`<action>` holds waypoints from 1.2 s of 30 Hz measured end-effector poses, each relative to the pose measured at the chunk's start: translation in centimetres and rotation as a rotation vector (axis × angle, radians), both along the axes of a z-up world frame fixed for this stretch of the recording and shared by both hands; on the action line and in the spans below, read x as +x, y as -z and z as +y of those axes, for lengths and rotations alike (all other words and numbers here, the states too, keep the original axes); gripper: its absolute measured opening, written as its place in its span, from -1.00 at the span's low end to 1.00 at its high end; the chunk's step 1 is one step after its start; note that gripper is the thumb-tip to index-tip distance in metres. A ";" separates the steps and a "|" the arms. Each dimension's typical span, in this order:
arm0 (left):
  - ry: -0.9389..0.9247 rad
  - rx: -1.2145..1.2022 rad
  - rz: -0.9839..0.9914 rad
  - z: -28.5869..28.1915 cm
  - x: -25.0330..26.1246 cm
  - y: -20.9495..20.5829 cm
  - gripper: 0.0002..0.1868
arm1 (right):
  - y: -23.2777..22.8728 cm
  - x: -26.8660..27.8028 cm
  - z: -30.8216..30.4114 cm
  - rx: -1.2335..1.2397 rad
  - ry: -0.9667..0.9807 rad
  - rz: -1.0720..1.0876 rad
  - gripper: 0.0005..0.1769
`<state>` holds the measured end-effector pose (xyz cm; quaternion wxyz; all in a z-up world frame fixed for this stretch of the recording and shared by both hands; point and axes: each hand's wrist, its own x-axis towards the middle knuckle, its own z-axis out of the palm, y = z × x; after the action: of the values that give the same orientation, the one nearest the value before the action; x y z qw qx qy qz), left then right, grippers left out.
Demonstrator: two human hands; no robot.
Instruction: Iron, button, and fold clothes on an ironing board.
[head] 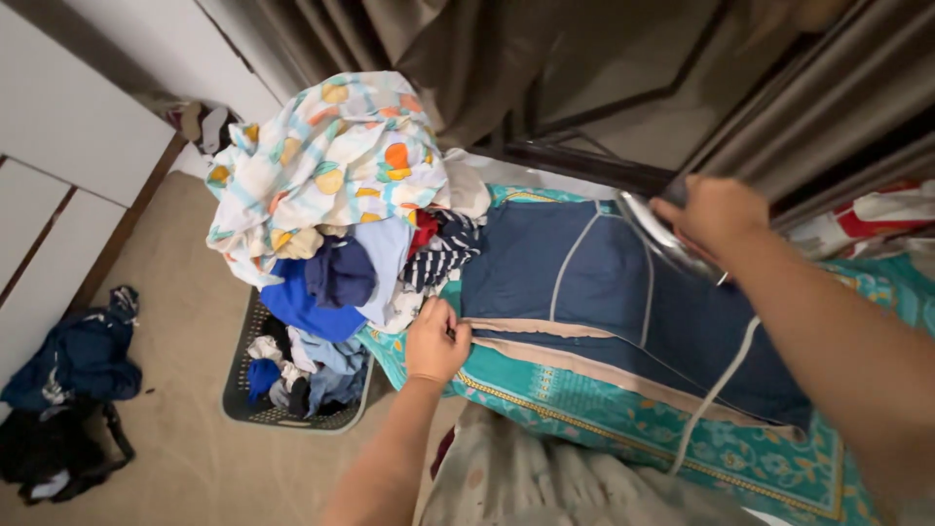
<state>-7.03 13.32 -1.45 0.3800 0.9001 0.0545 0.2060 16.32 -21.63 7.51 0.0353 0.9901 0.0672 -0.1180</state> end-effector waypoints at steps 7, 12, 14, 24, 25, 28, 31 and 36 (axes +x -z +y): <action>0.046 -0.013 -0.005 0.3 0.2 0.2 -0.81 | -1.7 -5.7 -0.2 0.020 -0.022 0.101 -0.26; -0.181 -0.250 0.240 -0.8 2.8 -0.5 -0.82 | -1.9 -12.8 -2.9 -0.078 -0.188 0.243 -0.25; -0.154 -0.167 0.220 -2.4 4.7 -2.1 -0.84 | -1.1 -12.4 -6.1 -0.126 -0.082 0.236 -0.23; 0.366 0.620 0.415 -12.7 9.6 -0.7 -0.17 | 0.2 -11.2 -13.9 0.061 0.201 0.006 -0.32; 0.379 0.622 0.410 -12.8 9.6 -1.2 -0.17 | 0.0 -12.3 -13.2 0.059 0.214 0.005 -0.32; 0.366 0.688 0.488 -12.9 9.1 -1.8 -0.14 | -0.5 -15.4 -10.9 -0.068 -0.040 0.227 -0.32; 0.356 0.687 0.467 -12.7 9.4 -1.6 -0.16 | -2.0 -16.4 -8.6 0.022 -0.357 0.137 -0.36; 0.312 0.469 0.331 -12.0 8.9 0.1 -0.29 | -1.4 -15.6 -6.1 0.117 -0.102 0.060 -0.38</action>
<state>1.85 1.36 -1.59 0.1751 0.9819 -0.0719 0.0029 0.68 -27.70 8.93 -0.0189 0.9818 0.1252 -0.1416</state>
